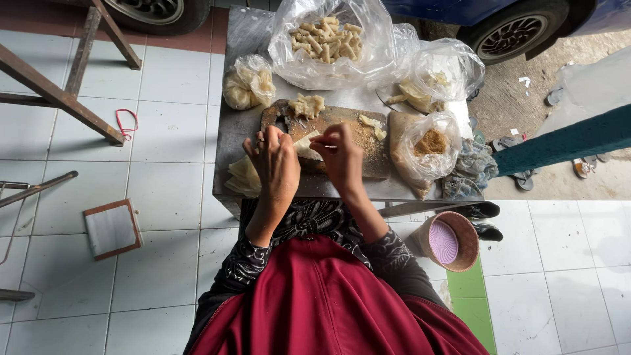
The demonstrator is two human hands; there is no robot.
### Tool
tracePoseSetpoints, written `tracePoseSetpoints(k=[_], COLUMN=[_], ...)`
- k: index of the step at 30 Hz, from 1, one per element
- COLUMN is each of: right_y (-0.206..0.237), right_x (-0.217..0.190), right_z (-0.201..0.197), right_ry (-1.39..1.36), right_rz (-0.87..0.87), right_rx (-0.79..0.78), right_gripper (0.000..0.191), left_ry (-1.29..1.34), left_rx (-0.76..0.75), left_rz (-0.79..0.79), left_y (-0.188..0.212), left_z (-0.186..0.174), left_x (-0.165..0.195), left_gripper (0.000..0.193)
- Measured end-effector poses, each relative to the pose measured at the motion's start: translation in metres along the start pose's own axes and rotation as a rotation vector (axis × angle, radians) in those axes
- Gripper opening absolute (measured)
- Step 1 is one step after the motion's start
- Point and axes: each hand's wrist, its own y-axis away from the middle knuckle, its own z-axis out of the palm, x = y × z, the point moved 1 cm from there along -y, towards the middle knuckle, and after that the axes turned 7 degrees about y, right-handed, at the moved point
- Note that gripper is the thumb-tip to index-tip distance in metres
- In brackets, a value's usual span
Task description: The person sits at a small table and wraps food rolls by hand. They take thin square pastry wrappers from a stack, place a portion of brown filling from a plastic bag onto each wrapper, fold the wrapper over the filling and roll it closed, then place the finished roll into a plastic bag with other completed rolls.
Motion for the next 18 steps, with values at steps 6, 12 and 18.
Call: tracePoseSetpoints(k=[6,12,18], right_y=[0.023,0.012,0.023], right_x=[-0.006,0.006,0.015], right_z=[0.008,-0.009,-0.036], right_ry=[0.579,0.521,0.570], right_rz=[-0.425,-0.144,-0.052], right_rx=[0.111,0.127,0.036], right_gripper=[0.017,0.028,0.044], left_ry=[0.059,0.153,0.233], left_rx=[-0.001,0.045,0.002], left_rz=[0.007,0.056,0.070], left_y=[-0.003,-0.004,-0.011], left_z=[-0.002,-0.012,-0.003], left_x=[0.004,0.007,0.007], left_gripper=[0.013,0.010,0.010])
